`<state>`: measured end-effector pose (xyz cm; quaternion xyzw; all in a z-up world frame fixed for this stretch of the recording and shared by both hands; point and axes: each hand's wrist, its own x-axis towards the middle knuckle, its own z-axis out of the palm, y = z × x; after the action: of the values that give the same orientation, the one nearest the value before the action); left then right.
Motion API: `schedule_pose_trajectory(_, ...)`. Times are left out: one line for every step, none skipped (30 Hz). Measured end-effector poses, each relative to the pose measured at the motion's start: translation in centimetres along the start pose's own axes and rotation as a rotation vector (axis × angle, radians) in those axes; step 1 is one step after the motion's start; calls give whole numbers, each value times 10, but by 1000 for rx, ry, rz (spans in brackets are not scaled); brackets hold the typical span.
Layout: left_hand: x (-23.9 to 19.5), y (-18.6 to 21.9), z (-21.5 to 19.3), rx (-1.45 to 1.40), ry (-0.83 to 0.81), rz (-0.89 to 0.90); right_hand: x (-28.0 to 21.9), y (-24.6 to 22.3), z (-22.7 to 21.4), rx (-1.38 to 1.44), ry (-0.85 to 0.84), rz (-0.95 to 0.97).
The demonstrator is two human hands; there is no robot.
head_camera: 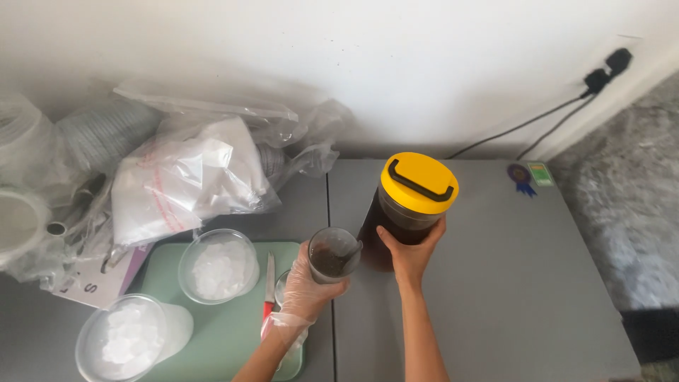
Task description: Preparing two iced coffee drinks with jelly toppings and bagging them for a customer.
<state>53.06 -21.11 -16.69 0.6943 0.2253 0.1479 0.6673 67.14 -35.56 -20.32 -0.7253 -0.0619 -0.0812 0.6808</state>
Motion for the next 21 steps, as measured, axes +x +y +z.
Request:
schedule_pose_trajectory(5,-7,6,-54,22,13,10,14,2,-24,-22,-39)
schedule_pose_trajectory(11,-7,12,-54,43,11,19,19,6,-19,-43,-38)
schedule_pose_trajectory(14,-8,17,-41,56,11,24,23,9,-33,-53,-94)
schedule_pose_trajectory(16,-8,21,-29,69,11,28,27,12,-47,-62,-150)
schedule_pose_trajectory(16,-5,25,-28,86,5,30,31,13,-42,-80,-146)
schedule_pose_trajectory(17,-1,28,93,138,32,32,34,15,-37,-90,-176)
schedule_pose_trajectory(17,3,32,213,187,57,34,37,15,-33,-100,-207)
schedule_pose_trajectory(20,6,33,213,203,50,34,43,14,-29,-116,-205)
schedule_pose_trajectory(19,8,34,165,189,48,30,49,9,-42,-144,-195)
schedule_pose_trajectory(17,11,33,117,176,46,26,54,5,-56,-171,-185)
schedule_pose_trajectory(18,12,36,114,194,40,25,53,-2,-53,-190,-186)
schedule_pose_trajectory(18,13,38,152,272,109,24,53,-8,-92,-236,-175)
schedule_pose_trajectory(17,13,40,189,354,177,23,52,-15,-131,-285,-167)
schedule_pose_trajectory(15,24,37,186,376,169,21,41,-25,-130,-308,-170)
schedule_pose_trajectory(8,34,33,207,392,182,12,29,-38,-241,-292,-169)
schedule_pose_trajectory(1,44,28,228,407,193,4,17,-49,-352,-276,-171)
schedule_pose_trajectory(-4,47,22,235,432,188,-2,4,-46,-341,-299,-174)
schedule_pose_trajectory(-9,51,16,287,482,252,-8,-9,-43,-324,-303,-146)
schedule_pose_trajectory(-16,56,13,336,527,316,-13,-24,-44,-312,-303,-121)
schedule_pose_trajectory(-14,61,5,339,547,312,-11,-51,-32,-305,-323,-126)
schedule_pose_trajectory(-17,64,-2,381,573,389,-13,-79,-23,-138,-467,-133)
